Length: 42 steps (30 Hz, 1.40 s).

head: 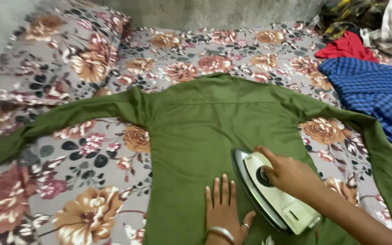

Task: The person lays a green long-sleeved shirt on a floral bedsheet, smooths it with both hands, and irons the back and sleeves using a white electric iron. The person repeatedly moves the iron across the fabric to remove wrinkles.

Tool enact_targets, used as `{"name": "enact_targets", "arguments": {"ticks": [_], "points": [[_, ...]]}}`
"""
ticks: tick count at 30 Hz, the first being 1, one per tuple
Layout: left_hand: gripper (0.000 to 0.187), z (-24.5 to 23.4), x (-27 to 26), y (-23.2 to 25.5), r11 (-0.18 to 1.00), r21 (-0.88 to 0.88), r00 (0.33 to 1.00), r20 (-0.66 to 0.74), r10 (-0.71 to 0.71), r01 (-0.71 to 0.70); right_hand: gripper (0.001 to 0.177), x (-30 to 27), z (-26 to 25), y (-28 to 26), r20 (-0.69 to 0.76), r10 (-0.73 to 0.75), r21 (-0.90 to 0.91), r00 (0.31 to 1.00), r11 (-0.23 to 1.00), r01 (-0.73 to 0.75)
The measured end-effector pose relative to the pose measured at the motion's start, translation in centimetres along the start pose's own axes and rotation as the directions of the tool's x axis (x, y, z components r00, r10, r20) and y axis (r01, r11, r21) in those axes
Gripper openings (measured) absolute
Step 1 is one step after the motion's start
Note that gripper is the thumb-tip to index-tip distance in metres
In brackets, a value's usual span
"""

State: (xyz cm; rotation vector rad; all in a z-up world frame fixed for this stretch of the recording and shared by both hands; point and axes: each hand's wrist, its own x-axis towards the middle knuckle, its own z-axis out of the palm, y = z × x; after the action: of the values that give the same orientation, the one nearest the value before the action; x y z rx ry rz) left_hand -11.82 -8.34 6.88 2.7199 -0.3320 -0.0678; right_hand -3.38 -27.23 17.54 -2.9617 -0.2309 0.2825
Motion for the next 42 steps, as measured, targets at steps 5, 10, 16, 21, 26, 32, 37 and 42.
{"name": "enact_targets", "arguments": {"ticks": [5,10,16,21,26,32,37,42], "points": [[0.099,1.1,-0.2,-0.3,0.999,-0.032,0.999,-0.037,0.023,-0.025,0.058,7.1,-0.1,-0.9,-0.170,0.042,0.002,0.985,0.999,-0.042],[0.098,1.9,-0.1,-0.5,0.999,0.016,0.999,0.008,-0.039,0.039,0.054,9.9,-1.3,-0.3,-0.246,-0.013,0.056,0.969,0.998,0.027],[0.098,4.5,0.0,-1.8,0.983,0.150,0.900,-0.405,0.159,-0.105,0.062,2.7,-1.0,4.5,-0.124,0.031,-0.011,0.992,0.999,-0.032],[0.097,5.6,0.6,-2.3,0.965,0.233,0.822,-0.522,0.227,-0.119,0.064,1.3,-0.8,6.7,-0.084,0.104,-0.026,0.991,0.994,-0.106],[0.097,4.9,0.4,-2.3,0.959,0.264,0.851,-0.474,0.226,-0.108,0.056,7.4,-1.5,7.0,-0.197,0.105,0.040,0.975,0.994,-0.099],[0.097,5.2,0.5,0.1,0.975,0.223,0.926,-0.371,0.068,0.018,0.061,5.4,-1.7,7.7,-0.182,0.088,-0.006,0.979,0.996,-0.091],[0.107,9.3,0.7,1.3,0.929,0.225,0.810,-0.459,0.366,-0.293,0.064,-1.2,-1.0,10.1,-0.078,0.168,-0.032,0.983,0.985,-0.171],[0.114,10.8,1.3,0.8,0.926,0.235,0.780,-0.501,0.376,-0.296,0.061,2.2,-1.2,11.0,-0.144,0.182,0.014,0.973,0.983,-0.182]]}}
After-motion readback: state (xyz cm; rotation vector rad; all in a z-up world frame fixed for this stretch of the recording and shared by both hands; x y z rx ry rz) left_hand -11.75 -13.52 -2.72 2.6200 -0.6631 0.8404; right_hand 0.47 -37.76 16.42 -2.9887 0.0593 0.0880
